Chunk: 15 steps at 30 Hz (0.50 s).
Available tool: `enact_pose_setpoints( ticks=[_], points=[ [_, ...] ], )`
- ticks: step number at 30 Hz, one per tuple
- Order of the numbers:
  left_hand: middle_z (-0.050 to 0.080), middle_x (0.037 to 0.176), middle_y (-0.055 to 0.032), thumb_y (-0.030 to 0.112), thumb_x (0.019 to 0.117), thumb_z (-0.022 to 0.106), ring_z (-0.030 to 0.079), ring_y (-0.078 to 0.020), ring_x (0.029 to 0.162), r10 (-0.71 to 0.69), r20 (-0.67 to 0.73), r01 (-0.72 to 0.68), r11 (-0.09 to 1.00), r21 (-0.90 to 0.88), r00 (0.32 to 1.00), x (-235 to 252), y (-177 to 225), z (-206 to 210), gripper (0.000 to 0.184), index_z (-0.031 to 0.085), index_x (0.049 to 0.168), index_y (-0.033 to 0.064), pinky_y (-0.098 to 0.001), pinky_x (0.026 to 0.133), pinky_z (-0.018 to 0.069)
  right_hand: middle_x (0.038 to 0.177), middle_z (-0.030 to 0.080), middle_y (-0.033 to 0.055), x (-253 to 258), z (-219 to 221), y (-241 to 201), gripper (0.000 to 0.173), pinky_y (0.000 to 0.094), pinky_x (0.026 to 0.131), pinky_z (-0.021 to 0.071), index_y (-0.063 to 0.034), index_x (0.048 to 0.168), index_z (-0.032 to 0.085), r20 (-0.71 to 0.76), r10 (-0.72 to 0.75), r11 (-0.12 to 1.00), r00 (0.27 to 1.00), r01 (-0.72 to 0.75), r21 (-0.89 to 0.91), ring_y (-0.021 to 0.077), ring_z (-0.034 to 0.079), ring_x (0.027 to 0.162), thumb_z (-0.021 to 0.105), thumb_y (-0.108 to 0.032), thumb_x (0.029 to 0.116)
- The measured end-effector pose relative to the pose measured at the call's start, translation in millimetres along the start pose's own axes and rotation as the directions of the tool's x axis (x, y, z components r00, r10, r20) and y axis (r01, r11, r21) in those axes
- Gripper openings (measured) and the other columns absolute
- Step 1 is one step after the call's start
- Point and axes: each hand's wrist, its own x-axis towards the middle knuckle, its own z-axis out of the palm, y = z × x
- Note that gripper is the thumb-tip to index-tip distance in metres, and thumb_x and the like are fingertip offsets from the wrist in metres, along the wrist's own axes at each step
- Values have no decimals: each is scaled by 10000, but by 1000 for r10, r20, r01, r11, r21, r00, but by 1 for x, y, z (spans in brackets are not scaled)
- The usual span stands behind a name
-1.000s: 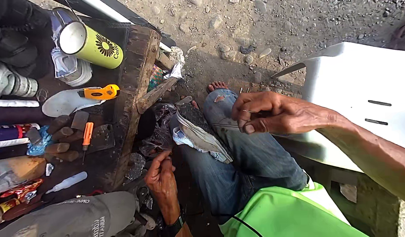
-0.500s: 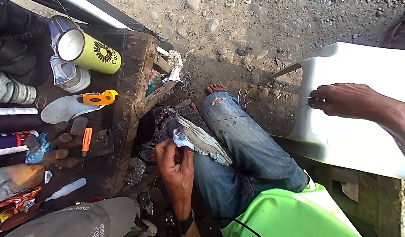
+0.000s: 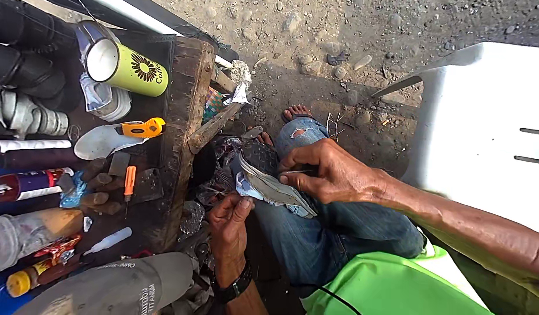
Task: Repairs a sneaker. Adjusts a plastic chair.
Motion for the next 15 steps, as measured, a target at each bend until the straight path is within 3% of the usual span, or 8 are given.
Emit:
enact_pose_setpoints(
  ticks=[3, 10, 13, 15],
  points=[
    [632, 681, 99, 285, 862, 799, 566, 9, 594, -9, -57, -5, 970, -244, 998, 2, -12, -2, 171, 724, 733, 201, -168, 577, 470, 707, 649, -67, 4, 2, 2, 190, 188, 543, 460, -94, 975, 758, 21, 0, 998, 1000, -2, 64, -29, 551, 602, 615, -219, 992],
    [593, 624, 48, 130, 797, 759, 567, -23, 549, -46, -186, -88, 750, -655, 982, 0, -31, 4, 144, 666, 687, 135, -167, 536, 464, 674, 629, -54, 7, 12, 3, 181, 177, 516, 426, -70, 922, 750, -20, -66, 998, 998, 66, 0, -28, 528, 579, 621, -175, 993],
    [597, 637, 48, 155, 813, 753, 573, -27, 566, -47, -229, -110, 771, -627, 972, -2, -32, 7, 146, 669, 695, 137, -171, 553, 471, 669, 627, -61, 9, 12, 2, 175, 183, 512, 430, -86, 909, 748, -18, -49, 998, 999, 48, -28, -25, 533, 575, 630, -191, 985],
    [667, 746, 39, 269, 915, 731, 617, -33, 658, -45, -249, -68, 902, -426, 968, -9, -24, 8, 147, 731, 841, 142, -184, 641, 512, 654, 605, -69, 8, 8, 1, 167, 177, 492, 411, -86, 900, 740, -17, -28, 1000, 999, 28, -12, -27, 509, 553, 635, -187, 982]
  ],
)
